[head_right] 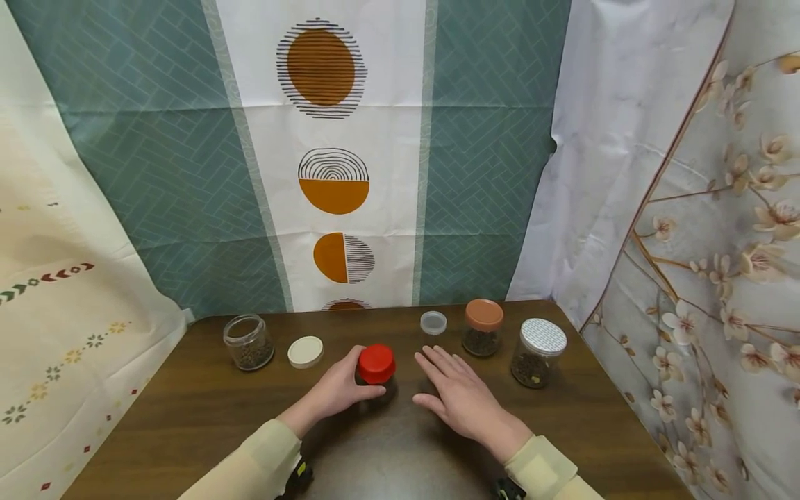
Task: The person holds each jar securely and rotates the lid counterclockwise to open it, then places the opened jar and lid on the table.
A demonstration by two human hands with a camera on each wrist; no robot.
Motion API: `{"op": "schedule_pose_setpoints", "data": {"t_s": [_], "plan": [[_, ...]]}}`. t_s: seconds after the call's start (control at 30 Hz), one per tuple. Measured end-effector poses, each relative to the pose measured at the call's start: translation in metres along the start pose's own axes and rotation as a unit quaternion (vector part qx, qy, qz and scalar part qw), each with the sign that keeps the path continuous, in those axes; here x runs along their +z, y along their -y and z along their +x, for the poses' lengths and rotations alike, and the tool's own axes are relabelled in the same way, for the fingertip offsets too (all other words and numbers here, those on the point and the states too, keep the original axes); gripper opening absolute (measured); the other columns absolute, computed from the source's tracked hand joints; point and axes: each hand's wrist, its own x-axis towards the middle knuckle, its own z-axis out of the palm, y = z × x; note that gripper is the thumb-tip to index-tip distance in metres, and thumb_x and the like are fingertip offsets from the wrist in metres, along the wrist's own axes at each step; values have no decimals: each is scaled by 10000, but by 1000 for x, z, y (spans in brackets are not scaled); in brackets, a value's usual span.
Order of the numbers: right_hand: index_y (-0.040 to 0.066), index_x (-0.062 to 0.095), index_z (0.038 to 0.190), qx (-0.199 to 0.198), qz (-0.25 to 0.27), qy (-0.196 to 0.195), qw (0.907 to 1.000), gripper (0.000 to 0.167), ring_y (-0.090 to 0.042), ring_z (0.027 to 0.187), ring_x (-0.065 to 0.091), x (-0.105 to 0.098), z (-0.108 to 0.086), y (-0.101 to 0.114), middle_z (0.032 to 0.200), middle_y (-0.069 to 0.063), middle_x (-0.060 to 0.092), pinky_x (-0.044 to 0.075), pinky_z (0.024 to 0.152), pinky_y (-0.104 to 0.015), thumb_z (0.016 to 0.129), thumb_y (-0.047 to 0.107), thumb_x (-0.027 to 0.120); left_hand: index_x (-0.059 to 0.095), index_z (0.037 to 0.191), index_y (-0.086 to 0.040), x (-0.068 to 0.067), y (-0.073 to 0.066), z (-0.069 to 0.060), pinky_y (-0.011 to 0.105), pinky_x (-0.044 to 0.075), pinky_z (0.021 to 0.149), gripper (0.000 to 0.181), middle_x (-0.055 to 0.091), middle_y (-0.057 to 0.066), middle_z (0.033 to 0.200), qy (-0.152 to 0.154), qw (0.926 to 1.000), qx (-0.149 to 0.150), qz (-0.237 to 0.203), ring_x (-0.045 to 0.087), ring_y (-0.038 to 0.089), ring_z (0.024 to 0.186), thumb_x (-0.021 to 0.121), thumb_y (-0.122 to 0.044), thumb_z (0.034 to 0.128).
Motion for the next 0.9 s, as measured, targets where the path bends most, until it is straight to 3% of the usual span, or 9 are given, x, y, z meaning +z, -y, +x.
{"op": "schedule_pose_setpoints", "data": {"t_s": [0.3, 0.53, 0.9], "plan": [[85, 441, 1689, -139, 32, 47, 9999, 741, -378, 1621, 342, 1, 12, 6, 1741, -146, 405, 306, 1265, -622, 1106, 492, 648, 517, 1431, -56, 0, 2, -10, 555, 543, 1077, 734, 693, 88, 1328, 129, 9997, -15, -210, 685, 283, 1192, 948, -319, 900], [71, 444, 1684, -181, 80, 59, 9998, 734, -376, 1627, 330, 2, 18, 10, 1741, -154, 402, 303, 1269, -614, 1099, 444, 684, 513, 1432, -38, -1, 3, -14, 571, 528, 1090, 736, 683, 103, 1329, 108, 9989, -131, -431, 678, 293, 1198, 952, -288, 897], [79, 432, 1693, -192, 52, 43, 9998, 752, -365, 1636, 310, 0, 21, 12, 1752, -142, 385, 292, 1275, -609, 1090, 443, 697, 500, 1447, -8, -3, 12, -16, 580, 495, 1104, 781, 664, 102, 1349, 322, 9978, -190, -546, 657, 297, 1241, 970, -259, 876]]}}
